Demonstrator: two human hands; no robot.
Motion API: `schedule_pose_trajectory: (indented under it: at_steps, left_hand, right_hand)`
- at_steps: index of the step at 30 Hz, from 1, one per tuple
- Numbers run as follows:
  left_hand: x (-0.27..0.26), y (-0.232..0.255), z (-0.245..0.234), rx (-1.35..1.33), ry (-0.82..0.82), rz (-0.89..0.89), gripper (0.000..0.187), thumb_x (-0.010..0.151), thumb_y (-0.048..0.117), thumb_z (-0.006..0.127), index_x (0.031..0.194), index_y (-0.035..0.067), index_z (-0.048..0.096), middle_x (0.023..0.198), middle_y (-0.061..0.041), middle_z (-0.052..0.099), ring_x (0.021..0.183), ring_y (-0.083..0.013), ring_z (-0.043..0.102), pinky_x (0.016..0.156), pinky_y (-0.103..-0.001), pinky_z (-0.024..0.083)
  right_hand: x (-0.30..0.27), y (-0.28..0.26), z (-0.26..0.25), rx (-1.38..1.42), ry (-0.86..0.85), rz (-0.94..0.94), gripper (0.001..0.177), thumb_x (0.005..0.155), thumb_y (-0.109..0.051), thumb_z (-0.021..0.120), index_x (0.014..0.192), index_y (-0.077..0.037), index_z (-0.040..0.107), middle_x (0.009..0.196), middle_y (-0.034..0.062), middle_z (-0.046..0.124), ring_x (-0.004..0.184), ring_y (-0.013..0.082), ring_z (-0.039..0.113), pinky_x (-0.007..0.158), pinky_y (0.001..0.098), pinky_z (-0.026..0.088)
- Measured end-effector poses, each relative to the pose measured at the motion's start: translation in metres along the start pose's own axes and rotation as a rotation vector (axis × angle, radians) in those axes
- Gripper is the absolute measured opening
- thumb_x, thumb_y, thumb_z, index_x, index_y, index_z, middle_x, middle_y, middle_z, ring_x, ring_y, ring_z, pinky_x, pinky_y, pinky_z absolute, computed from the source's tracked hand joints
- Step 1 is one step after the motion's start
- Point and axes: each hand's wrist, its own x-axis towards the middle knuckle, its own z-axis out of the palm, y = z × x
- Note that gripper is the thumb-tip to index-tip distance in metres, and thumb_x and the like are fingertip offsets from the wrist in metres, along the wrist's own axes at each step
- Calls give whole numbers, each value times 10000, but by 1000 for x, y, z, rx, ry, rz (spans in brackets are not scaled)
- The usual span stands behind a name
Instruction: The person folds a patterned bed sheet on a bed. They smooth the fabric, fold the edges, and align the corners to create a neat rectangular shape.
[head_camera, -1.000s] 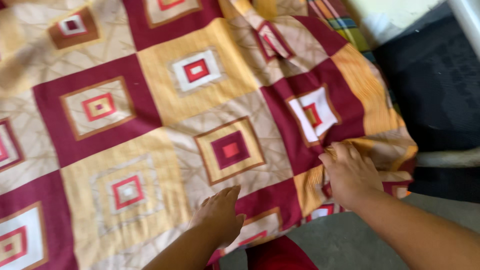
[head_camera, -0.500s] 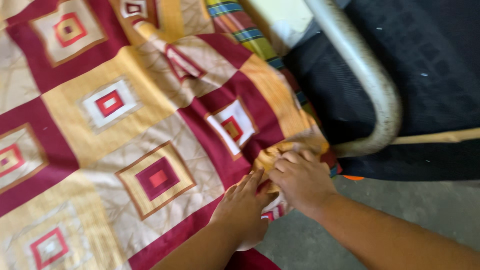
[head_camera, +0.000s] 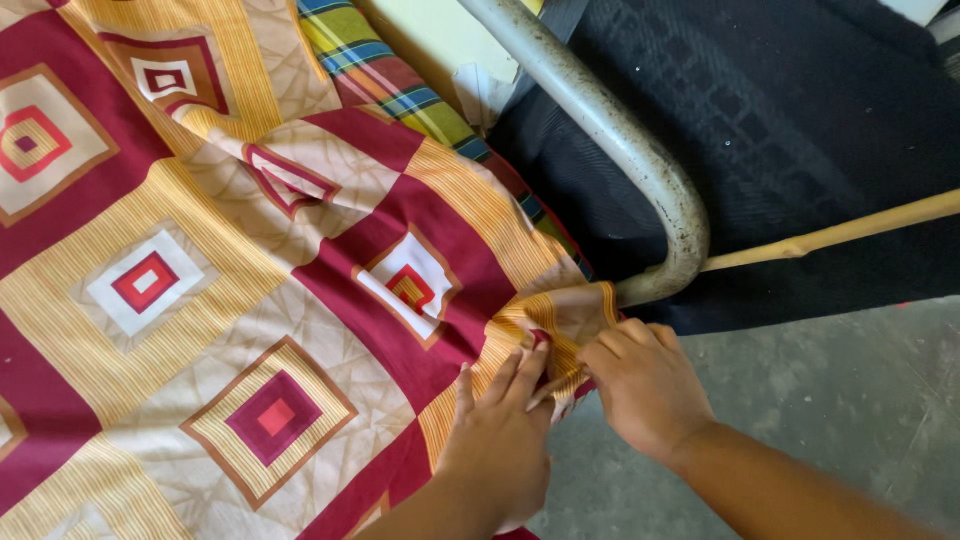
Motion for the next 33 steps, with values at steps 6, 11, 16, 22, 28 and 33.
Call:
schedule_pose_trajectory:
  at_steps: [6,11,16,22,28,33]
  left_hand:
    - [8,3,15,-136,-45,66,828,820,258,729,1524,49,347,1666,-152,154,1546,-312,115,1223,-609,70]
    - [12,-2,34,-315,-31,67,806,846,298,716,1525,38,370,1631,-126,303,1551,-290,199,1235,-600,98]
    - [1,-2,52,-432,92,226,769,812,270,737,1485,32,452,1635,-92,363,1564,-284,225,1222,-601,111]
    - [-2,-1,66,-485,47,344,742,837,267,710,1517,75,483,1649,-107,395,1556,-310,282,1214,-628,153]
    - [9,7,72,-491,47,280,633,841,226,667,1455,109,565,1582,-103,485,1469,-315,416,1172,-559,305]
    - [24,39,71,-558,100,3,465,857,148,613,1317,175,673,1409,-23,642,1319,-259,587,1083,-419,476]
  right_hand:
    - [-16,-3,-11,116,0,42,187,794,-81,638,962,-141,693,935,14,702,1008,254,601,970,452,410]
    - [-22,-4,-8,264,122,304,180,852,-224,675,996,-123,714,985,43,725,1003,263,611,926,459,434]
    - [-9,-3,11,782,38,1304,475,996,-481,665,1077,-14,701,1055,154,719,1013,318,662,896,490,534]
    - [-13,-1,32,1659,-73,1434,586,947,-468,641,1299,0,606,1096,133,731,935,244,705,849,384,562]
    - [-31,60,39,1095,153,1312,379,953,-318,747,1174,-15,695,1023,127,713,892,223,644,788,367,515]
    - [-52,84,28,518,16,1174,391,965,-442,683,1090,-75,731,907,137,766,797,252,705,723,410,541]
